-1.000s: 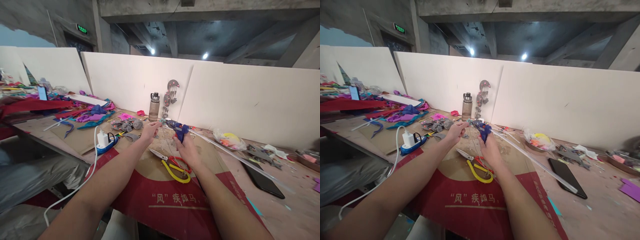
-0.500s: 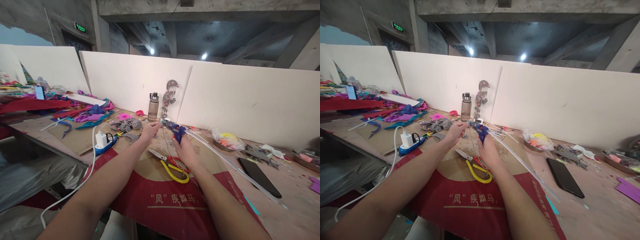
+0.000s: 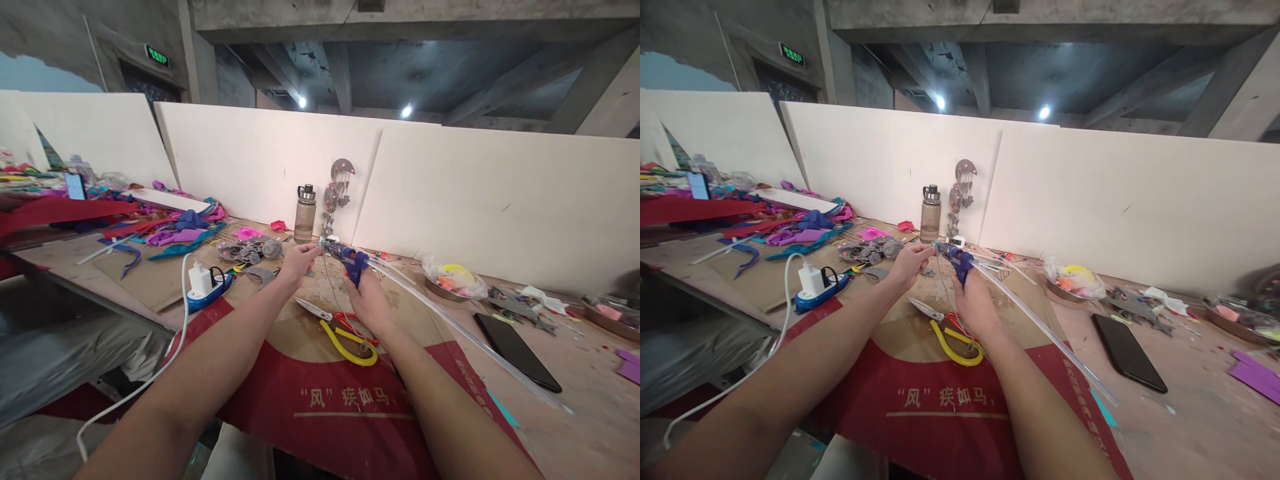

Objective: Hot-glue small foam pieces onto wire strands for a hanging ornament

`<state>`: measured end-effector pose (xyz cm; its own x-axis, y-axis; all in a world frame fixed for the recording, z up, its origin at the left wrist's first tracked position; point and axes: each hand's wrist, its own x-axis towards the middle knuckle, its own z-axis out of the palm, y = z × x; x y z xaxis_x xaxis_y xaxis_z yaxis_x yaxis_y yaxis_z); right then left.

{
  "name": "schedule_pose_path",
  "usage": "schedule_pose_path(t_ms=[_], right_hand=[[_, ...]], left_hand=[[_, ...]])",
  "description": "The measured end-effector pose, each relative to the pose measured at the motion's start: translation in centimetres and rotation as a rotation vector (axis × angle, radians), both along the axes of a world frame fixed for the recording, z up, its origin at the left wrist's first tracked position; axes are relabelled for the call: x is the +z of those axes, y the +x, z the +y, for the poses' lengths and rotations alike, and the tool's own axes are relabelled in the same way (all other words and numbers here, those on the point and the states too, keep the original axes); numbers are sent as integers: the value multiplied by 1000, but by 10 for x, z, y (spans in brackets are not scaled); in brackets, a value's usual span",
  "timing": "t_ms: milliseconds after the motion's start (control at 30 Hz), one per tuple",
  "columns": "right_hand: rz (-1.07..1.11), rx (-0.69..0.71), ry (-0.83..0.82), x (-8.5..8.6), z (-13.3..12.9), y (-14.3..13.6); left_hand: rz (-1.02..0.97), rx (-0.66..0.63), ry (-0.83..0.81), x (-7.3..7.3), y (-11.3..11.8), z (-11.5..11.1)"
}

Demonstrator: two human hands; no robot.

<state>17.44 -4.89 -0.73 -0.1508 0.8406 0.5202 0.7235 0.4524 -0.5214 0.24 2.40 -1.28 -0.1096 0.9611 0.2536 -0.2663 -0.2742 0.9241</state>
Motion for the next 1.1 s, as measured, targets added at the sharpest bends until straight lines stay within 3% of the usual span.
schedule_pose_path(t_ms=[300,500,567,667,833,967,1033,1100], right_hand=[[84,19,11,-2,2,0],[407,77,-284,-1,13,7],[349,31,-371,-4,21,13],[50,-154,-422,-12,33,24],[-144,-316,-393,-24,41,40],[-151,-377,-285,-15,33,40],[-66,-334,-191,-8,27,31],[182,-171,-114,-2,21,17]], left_hand=[[-9,-3,4,1,-2,-1],[-98,8,-25,5,-9,-2],[-98,0,-13,5,-7,-1],[-58,-7,35,4,-1,-2],[104,-6,140,3,6,-8],[333,54,233,4,11,-17],[443,137,298,4,14,-21],[540,230,375,3,17,-24]])
